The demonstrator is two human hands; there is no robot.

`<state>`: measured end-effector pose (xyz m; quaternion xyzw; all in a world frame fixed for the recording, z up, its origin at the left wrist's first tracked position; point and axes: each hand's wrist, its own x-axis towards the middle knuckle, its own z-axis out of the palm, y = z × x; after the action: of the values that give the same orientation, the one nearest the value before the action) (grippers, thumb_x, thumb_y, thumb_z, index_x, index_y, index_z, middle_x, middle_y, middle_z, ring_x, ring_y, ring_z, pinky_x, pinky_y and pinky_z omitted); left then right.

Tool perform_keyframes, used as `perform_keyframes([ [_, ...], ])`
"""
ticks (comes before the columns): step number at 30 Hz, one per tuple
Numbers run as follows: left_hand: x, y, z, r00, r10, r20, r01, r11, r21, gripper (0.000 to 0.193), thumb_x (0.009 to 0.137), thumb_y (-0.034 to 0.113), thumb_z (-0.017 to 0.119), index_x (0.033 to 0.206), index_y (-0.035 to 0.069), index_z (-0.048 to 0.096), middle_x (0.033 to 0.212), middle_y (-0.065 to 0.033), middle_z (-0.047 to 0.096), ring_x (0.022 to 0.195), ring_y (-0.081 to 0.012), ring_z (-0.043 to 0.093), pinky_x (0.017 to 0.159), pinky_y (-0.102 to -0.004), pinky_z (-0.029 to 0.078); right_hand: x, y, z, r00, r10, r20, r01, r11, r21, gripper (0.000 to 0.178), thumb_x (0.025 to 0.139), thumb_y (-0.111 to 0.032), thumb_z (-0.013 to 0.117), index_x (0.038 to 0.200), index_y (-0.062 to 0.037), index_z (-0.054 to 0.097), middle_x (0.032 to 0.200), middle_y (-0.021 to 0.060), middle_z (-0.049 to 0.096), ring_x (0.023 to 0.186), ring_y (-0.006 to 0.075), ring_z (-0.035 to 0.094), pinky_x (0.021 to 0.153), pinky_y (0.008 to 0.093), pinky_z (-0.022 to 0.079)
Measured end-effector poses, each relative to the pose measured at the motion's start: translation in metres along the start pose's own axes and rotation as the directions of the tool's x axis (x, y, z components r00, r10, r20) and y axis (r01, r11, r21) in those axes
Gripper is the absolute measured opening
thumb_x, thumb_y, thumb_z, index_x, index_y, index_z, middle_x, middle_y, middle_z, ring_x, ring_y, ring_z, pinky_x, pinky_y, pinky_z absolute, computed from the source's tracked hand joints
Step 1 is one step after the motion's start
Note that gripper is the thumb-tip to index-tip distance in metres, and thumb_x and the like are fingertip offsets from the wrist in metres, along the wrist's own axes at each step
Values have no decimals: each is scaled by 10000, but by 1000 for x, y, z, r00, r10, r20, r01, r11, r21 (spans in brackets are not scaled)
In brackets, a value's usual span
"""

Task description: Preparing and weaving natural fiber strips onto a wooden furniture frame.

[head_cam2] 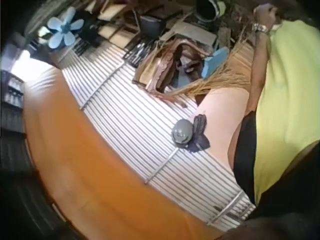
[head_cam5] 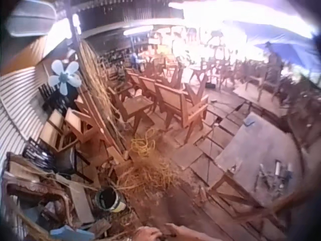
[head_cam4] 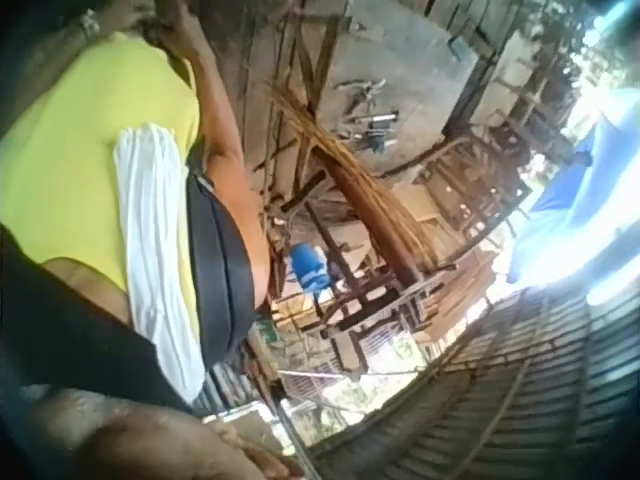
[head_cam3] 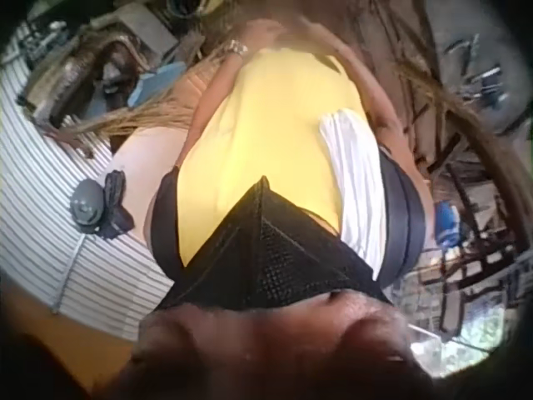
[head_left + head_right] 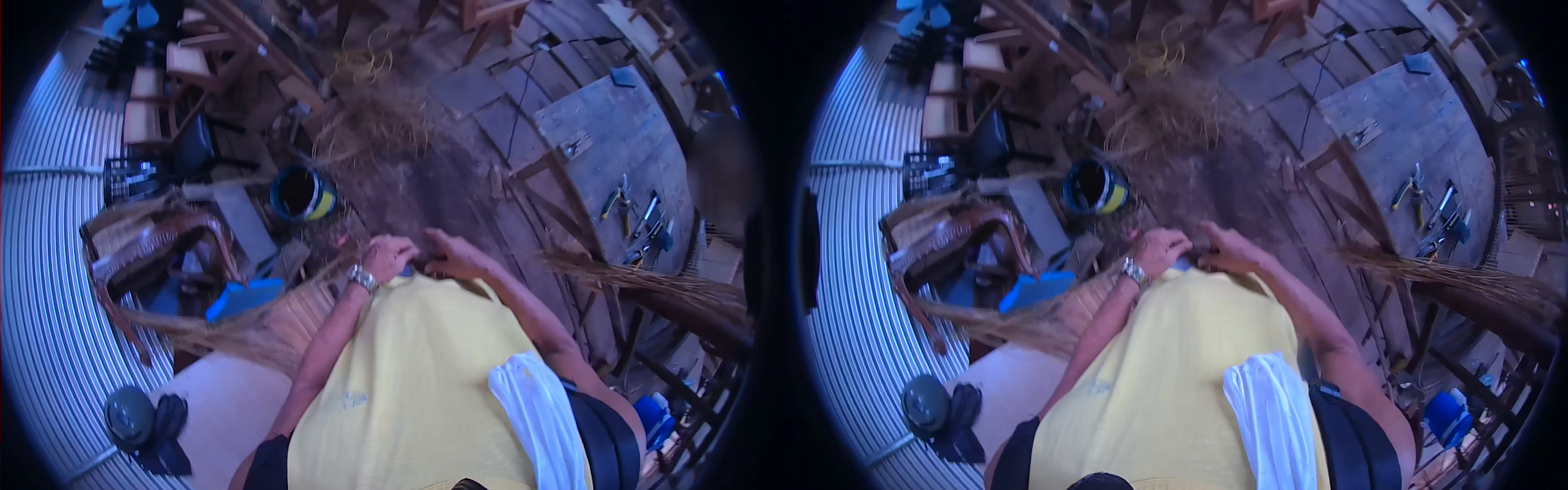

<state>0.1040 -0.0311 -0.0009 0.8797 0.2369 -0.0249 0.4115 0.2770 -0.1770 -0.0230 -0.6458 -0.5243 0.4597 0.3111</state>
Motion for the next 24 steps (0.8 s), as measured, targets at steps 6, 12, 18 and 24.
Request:
perform_keyframes([
  [6,7,-11,25,952,-117,-284,100,992,-74,312,928,334,559,826,40,587,752,-195,630,720,-363,629,616,-446,472,-1,-6,1,982,183,54,-190,956,225,752,774,-198,754,1375,-16,339,840,193,679,713,247,685,621,358,538],
  [12,-1,16,6,981,196,-13,-190,965,179,455,738,461,732,1102,192,683,991,-39,669,942,-222,613,953,-420,329,-5,-13,-7,974,226,27,-221,911,348,604,868,-226,686,1358,-10,406,768,84,642,623,134,611,536,289,502],
  [18,14,16,13,957,276,-95,-256,950,180,378,739,432,742,1031,195,707,914,-34,686,900,-198,624,907,-423,348,-2,-4,-15,981,195,14,-186,910,369,367,919,-298,619,1130,-3,564,755,50,649,604,110,609,493,267,477],
  [24,11,0,31,950,304,-77,-286,941,179,406,714,435,760,1037,196,702,949,-29,698,901,-203,639,883,-417,383,-7,5,-11,969,239,65,-248,927,282,330,932,-359,589,954,-30,596,672,51,614,588,131,590,526,298,471],
])
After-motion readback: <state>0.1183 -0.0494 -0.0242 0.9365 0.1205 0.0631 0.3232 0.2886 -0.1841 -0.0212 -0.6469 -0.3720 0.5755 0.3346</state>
